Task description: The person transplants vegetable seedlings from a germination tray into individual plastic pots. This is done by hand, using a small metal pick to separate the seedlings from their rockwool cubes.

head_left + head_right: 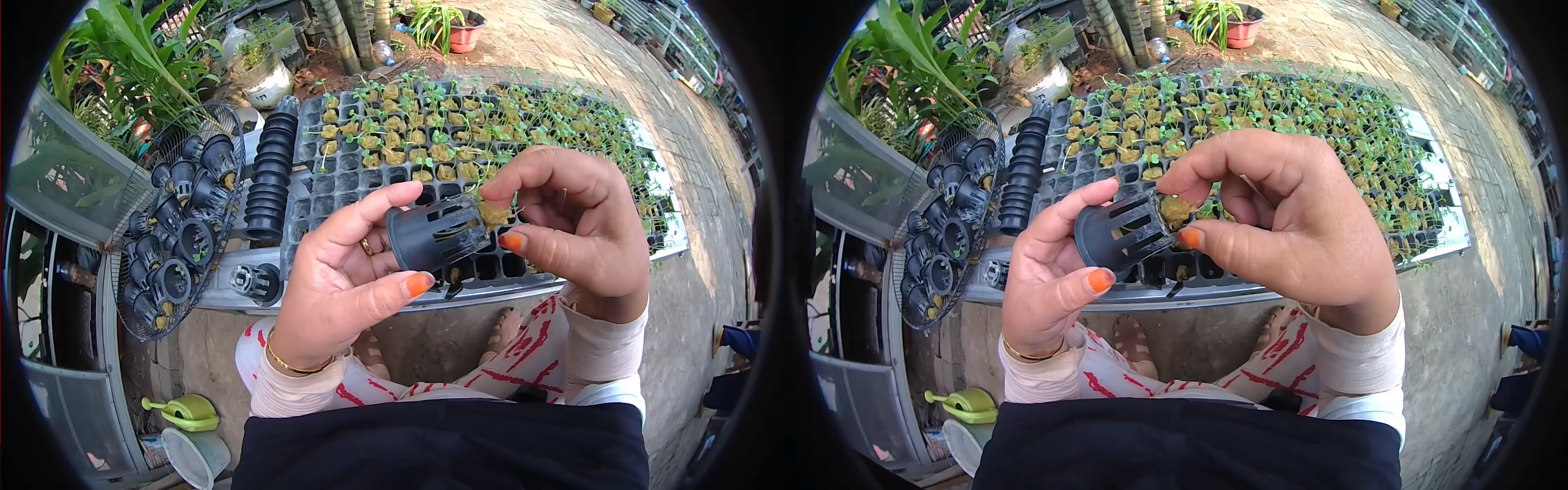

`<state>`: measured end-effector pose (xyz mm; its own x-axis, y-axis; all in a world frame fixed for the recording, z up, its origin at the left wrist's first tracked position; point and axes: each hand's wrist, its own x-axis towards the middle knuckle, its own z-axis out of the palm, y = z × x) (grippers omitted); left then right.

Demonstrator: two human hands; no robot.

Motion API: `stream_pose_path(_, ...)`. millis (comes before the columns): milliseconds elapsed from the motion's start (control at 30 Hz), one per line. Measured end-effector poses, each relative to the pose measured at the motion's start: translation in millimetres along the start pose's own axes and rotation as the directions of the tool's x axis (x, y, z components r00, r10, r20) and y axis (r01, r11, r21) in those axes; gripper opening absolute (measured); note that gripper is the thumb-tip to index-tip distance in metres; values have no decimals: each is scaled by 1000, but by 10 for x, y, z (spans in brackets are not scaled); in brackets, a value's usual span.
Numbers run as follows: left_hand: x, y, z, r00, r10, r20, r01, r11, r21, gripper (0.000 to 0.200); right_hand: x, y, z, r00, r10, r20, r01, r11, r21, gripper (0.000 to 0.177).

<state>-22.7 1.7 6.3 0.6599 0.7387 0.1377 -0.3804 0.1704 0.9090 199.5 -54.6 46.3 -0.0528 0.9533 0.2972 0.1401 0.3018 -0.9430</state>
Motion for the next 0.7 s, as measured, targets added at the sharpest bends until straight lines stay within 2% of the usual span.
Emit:
stream_pose_path(67,12,-29,6,998,60,6,-60,997,49,62,1,-24,33,995,95,-32,-93,994,64,30)
stream_pose_path(233,21,-85,-14,979,202,27,-204,960,192,62,20,41,18,989,144,-17,-142,985,102,25)
stream_pose_path(300,46,-92,-24,943,322,88,-333,887,321,64,22,45,16,986,169,-2,-168,977,133,23)
stream_pose_path(333,43,-87,-31,943,322,88,-333,887,320,64,25,29,16,982,189,10,-188,968,168,22)
stream_pose_path(400,32,-72,-48,932,341,122,-355,793,496,68,32,36,15,978,208,23,-209,957,201,21)
stream_pose_path(433,31,-74,-49,932,343,120,-356,793,495,68,39,65,7,981,193,33,-196,957,215,22)
stream_pose_path(500,26,-82,-45,892,426,153,-420,651,633,73,61,104,-21,983,178,48,-184,956,228,24)
stream_pose_path(633,-32,-103,35,861,501,87,-445,659,607,81,101,166,0,982,164,97,-186,940,287,30)
stream_pose_path(700,-45,-91,45,790,580,200,-534,490,689,85,106,195,26,985,141,94,-164,935,315,32)
